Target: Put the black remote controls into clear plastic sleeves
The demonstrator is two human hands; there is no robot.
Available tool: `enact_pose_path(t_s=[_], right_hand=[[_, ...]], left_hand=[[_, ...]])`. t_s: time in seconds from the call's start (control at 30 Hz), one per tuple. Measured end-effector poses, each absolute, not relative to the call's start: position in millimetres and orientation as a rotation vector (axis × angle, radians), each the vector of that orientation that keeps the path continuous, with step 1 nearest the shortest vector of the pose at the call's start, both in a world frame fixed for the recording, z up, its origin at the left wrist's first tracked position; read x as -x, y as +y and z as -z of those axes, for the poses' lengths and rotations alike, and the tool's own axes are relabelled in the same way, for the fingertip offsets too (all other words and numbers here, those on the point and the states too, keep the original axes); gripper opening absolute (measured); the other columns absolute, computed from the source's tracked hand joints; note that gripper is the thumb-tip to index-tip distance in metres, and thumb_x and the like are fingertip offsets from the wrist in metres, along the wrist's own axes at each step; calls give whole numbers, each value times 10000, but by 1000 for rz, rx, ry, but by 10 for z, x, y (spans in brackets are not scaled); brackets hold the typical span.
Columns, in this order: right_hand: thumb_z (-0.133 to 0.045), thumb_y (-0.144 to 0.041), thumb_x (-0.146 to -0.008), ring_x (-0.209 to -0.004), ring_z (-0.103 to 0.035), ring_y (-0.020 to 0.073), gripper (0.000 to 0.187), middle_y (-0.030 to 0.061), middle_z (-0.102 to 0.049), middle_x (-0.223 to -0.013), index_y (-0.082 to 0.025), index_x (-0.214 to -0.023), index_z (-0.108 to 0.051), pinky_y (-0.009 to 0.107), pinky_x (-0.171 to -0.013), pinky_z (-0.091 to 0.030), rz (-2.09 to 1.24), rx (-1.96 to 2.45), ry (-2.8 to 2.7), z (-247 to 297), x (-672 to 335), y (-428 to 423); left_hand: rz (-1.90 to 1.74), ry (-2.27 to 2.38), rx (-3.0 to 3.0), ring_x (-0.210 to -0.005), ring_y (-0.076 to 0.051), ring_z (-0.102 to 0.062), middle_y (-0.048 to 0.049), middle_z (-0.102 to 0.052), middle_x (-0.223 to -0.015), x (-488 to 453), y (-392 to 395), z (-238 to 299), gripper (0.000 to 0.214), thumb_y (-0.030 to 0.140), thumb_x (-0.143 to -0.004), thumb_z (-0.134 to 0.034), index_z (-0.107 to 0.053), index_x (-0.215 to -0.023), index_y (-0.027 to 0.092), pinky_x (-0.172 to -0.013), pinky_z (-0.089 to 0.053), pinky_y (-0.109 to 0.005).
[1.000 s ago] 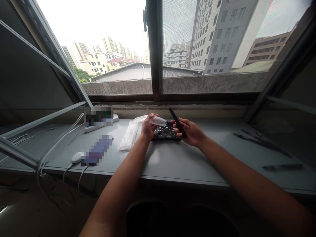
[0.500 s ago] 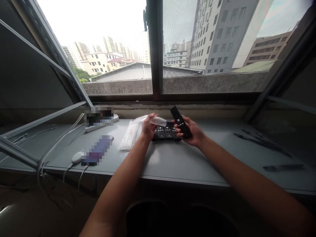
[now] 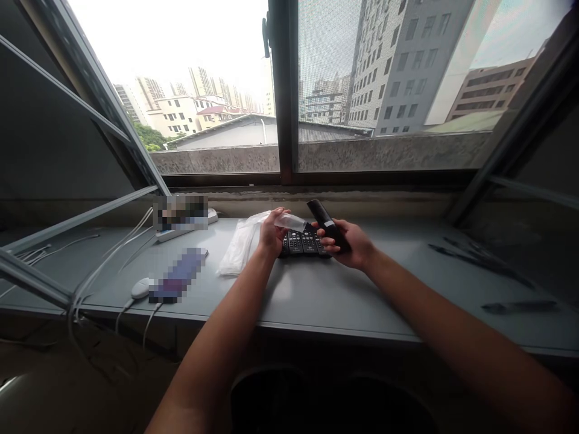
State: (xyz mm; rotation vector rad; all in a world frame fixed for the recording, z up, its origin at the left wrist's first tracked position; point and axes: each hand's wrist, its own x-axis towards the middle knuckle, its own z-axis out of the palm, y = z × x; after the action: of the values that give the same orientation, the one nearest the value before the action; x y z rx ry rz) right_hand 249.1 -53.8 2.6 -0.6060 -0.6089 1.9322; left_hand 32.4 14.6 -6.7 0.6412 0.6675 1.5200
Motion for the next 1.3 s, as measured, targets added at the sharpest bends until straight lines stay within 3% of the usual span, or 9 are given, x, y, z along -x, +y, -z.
enact_pose_path(t_s=[0.2, 0.3, 0.47, 0.57, 0.73, 0.9, 1.07, 1.17, 1.3], right_hand=[[-610, -332, -1088, -662, -647, 162, 208, 65, -696, -841, -170, -1191, -689, 217, -474, -563, -1845, 711, -590, -72, -2479, -566], [-559, -339, -1118, -745, -715, 195, 206, 111, -758, -967, -188, -1203, -669, 230, -477, -582, -1837, 777, -559, -65, -2479, -552], [-364, -387, -1166, -559, -579, 149, 373, 129, -735, -933, -158, -1217, -654, 195, -341, -424, -1941, 633, -610, -5, -2499, -513], [-415, -340, -1144, -527, -536, 131, 336, 77, -687, -842, -142, -1245, -666, 200, -370, -464, -1963, 591, -628, -7, -2497, -522], [-631, -303, -1082, -704, -698, 179, 148, 75, -717, -876, -189, -1153, -690, 209, -446, -562, -1865, 727, -615, -35, -2485, -543], [-557, -355, -1107, -667, -682, 183, 197, 166, -782, -1064, -197, -1161, -662, 198, -349, -468, -1913, 706, -651, 12, -2492, -508], [-479, -306, -1097, -550, -558, 151, 252, 105, -715, -885, -176, -1200, -667, 201, -350, -459, -2011, 615, -641, 13, -2501, -519], [-512, -316, -1077, -562, -557, 151, 274, 73, -670, -819, -160, -1211, -693, 214, -389, -493, -1985, 607, -632, -16, -2497, -543], [-630, -235, -1041, -705, -681, 175, 179, 88, -743, -906, -163, -1172, -729, 244, -526, -613, -1867, 686, -666, -11, -2483, -542]], left_hand=[[-1511, 682, -640, -748, -139, -692, -63, -791, -988, -321, 149, 62, 277, 273, -730, -844, -748, -966, 164, -615, -489, -232], [-1511, 676, -646, -750, -141, -691, -66, -791, -993, -322, 143, 59, 290, 283, -724, -855, -747, -964, 163, -606, -486, -231], [-1514, 674, -640, -746, -138, -687, -63, -788, -985, -328, 135, 51, 290, 282, -717, -854, -746, -959, 164, -600, -485, -226], [-1512, 678, -627, -746, -138, -686, -59, -789, -976, -331, 134, 44, 276, 269, -725, -838, -746, -962, 166, -600, -491, -222], [-1506, 686, -625, -742, -134, -688, -62, -788, -977, -325, 133, 44, 262, 260, -750, -820, -744, -979, 159, -595, -490, -219], [-1499, 703, -632, -725, -136, -680, -66, -788, -979, -323, 126, 33, 256, 269, -765, -819, -737, -983, 163, -564, -448, -222], [-1511, 702, -623, -743, -141, -690, -68, -791, -988, -328, 123, 31, 247, 262, -769, -813, -742, -984, 163, -596, -474, -226], [-1512, 693, -624, -762, -146, -699, -71, -793, -1007, -323, 123, 35, 245, 265, -768, -825, -742, -976, 166, -610, -490, -225], [-1512, 667, -602, -720, -124, -681, -73, -790, -1020, -306, 120, 26, 213, 255, -785, -800, -733, -963, 159, -557, -459, -211]])
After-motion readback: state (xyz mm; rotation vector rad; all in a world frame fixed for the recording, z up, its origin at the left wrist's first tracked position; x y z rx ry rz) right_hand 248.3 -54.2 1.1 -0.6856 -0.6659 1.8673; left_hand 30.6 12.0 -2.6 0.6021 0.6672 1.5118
